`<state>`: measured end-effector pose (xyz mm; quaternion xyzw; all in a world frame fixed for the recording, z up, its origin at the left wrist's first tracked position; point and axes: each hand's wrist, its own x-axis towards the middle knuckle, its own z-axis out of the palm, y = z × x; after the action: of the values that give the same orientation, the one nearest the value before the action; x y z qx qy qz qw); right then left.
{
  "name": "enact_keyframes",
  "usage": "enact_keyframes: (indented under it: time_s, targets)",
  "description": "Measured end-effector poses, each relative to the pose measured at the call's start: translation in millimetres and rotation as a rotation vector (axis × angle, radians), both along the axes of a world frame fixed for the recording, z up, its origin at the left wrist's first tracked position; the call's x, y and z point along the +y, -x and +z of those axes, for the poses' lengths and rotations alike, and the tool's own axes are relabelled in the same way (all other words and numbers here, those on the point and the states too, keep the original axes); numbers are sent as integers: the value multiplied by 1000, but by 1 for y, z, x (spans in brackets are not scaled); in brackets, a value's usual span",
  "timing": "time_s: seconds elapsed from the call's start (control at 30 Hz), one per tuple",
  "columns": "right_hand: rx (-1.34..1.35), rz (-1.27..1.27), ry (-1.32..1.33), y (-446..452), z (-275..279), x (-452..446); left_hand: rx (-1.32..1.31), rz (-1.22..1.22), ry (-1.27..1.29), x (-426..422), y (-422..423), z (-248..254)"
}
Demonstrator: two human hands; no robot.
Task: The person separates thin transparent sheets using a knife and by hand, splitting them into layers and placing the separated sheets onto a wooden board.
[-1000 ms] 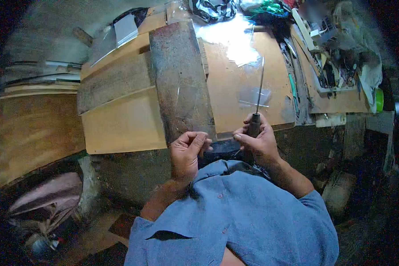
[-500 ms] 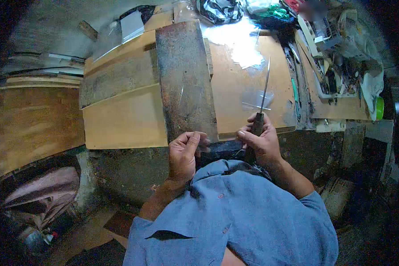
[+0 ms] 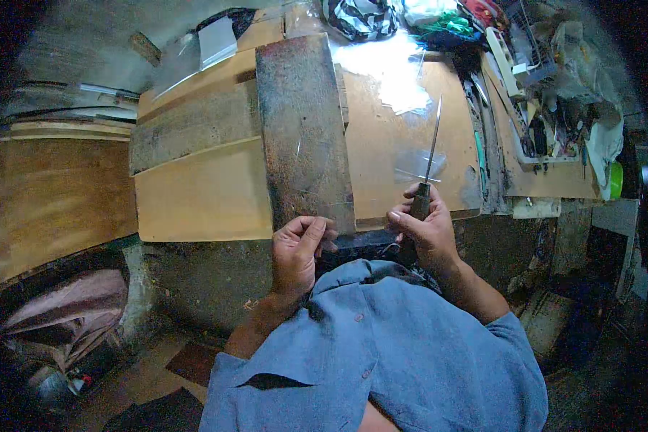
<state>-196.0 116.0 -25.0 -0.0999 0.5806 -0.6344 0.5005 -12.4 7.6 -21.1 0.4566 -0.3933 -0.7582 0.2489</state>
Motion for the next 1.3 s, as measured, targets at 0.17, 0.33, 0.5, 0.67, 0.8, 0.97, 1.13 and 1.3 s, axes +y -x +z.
enact_keyframes:
  time_s: [0.17, 0.33, 0.5, 0.67, 0.8, 0.97, 1.13, 1.3]
  targets:
    - [3, 2, -22, 0, 6, -1, 5, -23, 11, -1, -5, -10]
    - [12, -9, -9, -3, 4, -2, 32, -43, 8, -3, -6, -4]
    - [-9, 10, -35, -3, 7, -2, 27, -127, 42, -10, -7, 2]
    - [179, 248, 59, -7, 4, -1, -120, -486, 269, -25, -1, 14]
    - [169, 251, 68, -11, 9, -5, -179, -699, 344, -17, 1, 2]
    - [224, 309, 87, -10, -1, 2, -88, -405, 178, 0, 3, -5]
    - [227, 343, -47, -16, 7, 2, -180, -498, 233, 9, -5, -11]
    - [423, 304, -40, -10, 2, 6, -65, -313, 187, 7, 0, -10]
